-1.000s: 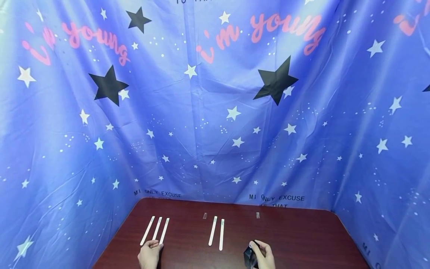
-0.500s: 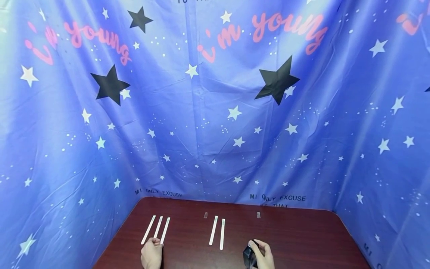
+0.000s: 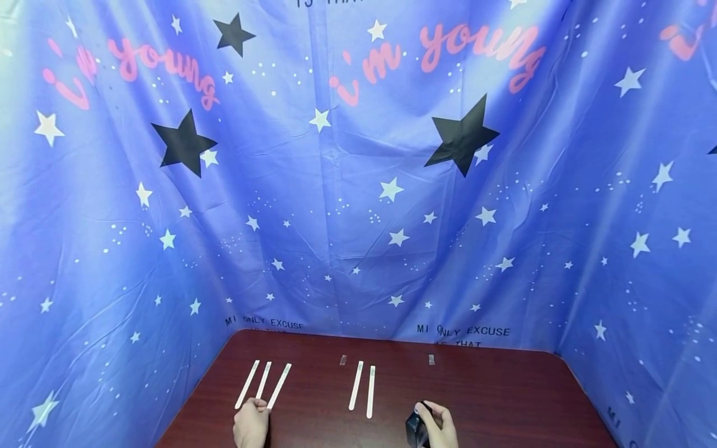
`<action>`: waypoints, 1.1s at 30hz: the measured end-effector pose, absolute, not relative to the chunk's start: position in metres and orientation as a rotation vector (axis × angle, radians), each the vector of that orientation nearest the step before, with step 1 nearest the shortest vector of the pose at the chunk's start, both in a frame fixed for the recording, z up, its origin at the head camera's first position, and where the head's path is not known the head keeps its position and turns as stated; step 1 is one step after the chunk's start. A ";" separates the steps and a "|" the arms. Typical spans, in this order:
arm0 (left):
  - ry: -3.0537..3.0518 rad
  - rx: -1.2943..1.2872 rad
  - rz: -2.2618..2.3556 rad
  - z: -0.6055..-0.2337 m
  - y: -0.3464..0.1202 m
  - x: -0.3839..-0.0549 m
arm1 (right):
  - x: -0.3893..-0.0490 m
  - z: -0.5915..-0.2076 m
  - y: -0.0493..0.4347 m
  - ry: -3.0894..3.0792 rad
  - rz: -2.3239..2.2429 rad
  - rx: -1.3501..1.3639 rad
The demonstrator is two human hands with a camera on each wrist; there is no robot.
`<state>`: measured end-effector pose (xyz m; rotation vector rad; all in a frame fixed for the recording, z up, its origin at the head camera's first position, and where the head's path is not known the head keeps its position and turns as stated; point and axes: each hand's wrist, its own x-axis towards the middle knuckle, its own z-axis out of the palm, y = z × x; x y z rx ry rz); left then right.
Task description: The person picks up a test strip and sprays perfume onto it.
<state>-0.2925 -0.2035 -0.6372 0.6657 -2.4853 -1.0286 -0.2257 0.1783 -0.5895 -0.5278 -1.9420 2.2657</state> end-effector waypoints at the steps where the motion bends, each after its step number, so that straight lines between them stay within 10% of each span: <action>1: -2.490 0.662 -1.038 -0.637 -0.204 -0.293 | -0.226 -0.589 0.178 -1.942 2.264 -0.522; 33: -2.183 -0.017 -2.400 -0.607 -0.109 -0.262 | -0.232 -0.571 0.172 -1.914 2.401 -0.449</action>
